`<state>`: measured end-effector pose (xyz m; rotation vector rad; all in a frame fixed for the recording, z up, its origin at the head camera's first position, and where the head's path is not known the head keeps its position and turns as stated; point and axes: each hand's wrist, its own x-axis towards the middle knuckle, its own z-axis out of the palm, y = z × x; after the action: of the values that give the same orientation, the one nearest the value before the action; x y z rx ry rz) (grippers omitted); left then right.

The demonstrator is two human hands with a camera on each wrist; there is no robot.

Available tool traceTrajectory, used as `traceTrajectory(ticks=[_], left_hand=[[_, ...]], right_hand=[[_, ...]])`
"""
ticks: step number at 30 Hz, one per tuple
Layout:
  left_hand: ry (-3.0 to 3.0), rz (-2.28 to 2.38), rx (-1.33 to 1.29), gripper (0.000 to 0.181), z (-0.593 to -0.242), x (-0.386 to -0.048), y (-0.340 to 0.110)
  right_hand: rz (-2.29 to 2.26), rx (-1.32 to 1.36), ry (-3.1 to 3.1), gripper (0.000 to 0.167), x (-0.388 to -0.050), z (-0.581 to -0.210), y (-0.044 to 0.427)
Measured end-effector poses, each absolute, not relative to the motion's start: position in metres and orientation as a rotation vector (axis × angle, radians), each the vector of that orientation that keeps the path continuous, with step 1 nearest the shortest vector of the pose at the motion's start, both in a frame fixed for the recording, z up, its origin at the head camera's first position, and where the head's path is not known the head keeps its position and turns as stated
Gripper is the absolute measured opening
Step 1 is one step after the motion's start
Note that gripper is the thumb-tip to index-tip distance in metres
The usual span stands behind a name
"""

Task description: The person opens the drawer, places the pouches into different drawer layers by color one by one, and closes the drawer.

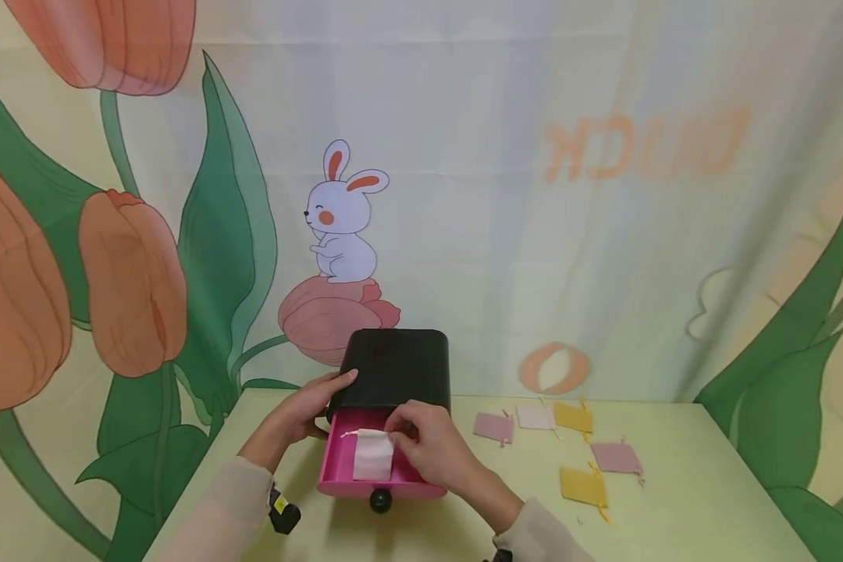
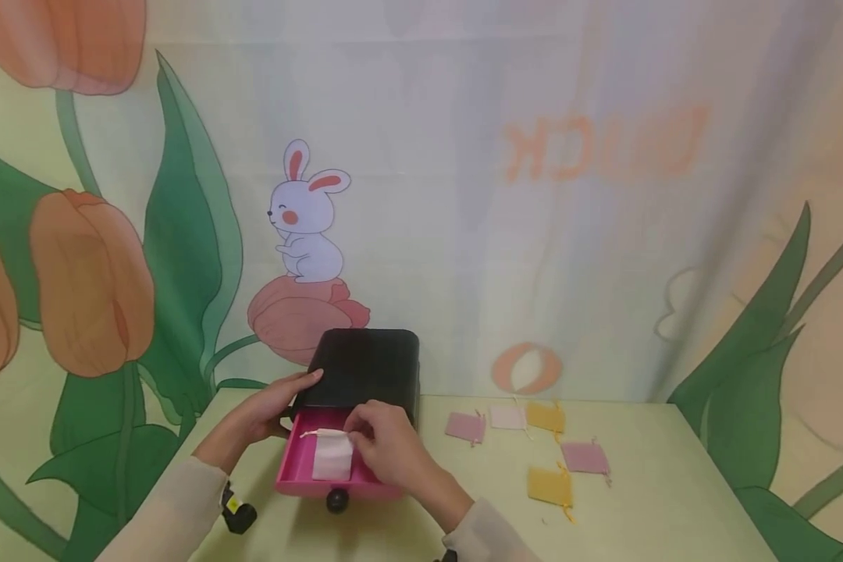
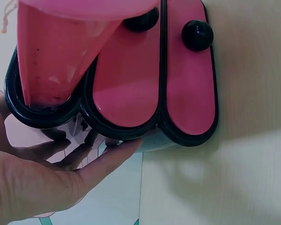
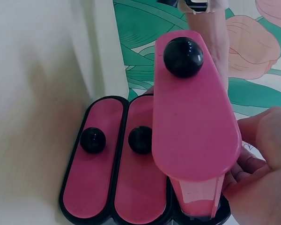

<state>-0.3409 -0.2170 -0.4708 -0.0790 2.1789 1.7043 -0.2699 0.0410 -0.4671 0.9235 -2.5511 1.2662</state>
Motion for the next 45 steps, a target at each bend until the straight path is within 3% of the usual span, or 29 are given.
traceTrajectory(ticks=[7,11,17,23,30,37,45], left_hand=[[2.17,1.72,-0.095,0.089,-0.469,-0.343,-0.219],[2.176,1.719,-0.093,0.09,-0.472,-0.342,-0.219],[2.198,1.717,-0.099,0.093,-0.471,-0.344,-0.216],[2.205,1.707,-0.108,0.095,-0.472,-0.345,-0.216],[2.202,1.71,-0.122,0.093,-0.471,-0.345,-0.217],[2.183,1.732,-0.12,0.092,-0.47,-0.342,-0.216],[2.181,1.735,-0.121,0.09,-0.471,-0.341,-0.218]], right_hand=[[1.16,0.947,-2.575,0.008,-0.275,-0.464,0.038],[1.16,0.936,-2.532,0.016,-0.271,-0.463,0.044],[1.251,0.775,-2.396,0.015,-0.273,-0.461,0.091],[1.3,0.44,-2.407,0.013,-0.3,-0.5,0.17],[1.298,0.079,-2.5,0.027,-0.33,-0.543,0.241],[1.225,-0.074,-2.623,0.033,-0.348,-0.576,0.274],[1.183,-0.155,-2.752,0.033,-0.359,-0.603,0.278]])
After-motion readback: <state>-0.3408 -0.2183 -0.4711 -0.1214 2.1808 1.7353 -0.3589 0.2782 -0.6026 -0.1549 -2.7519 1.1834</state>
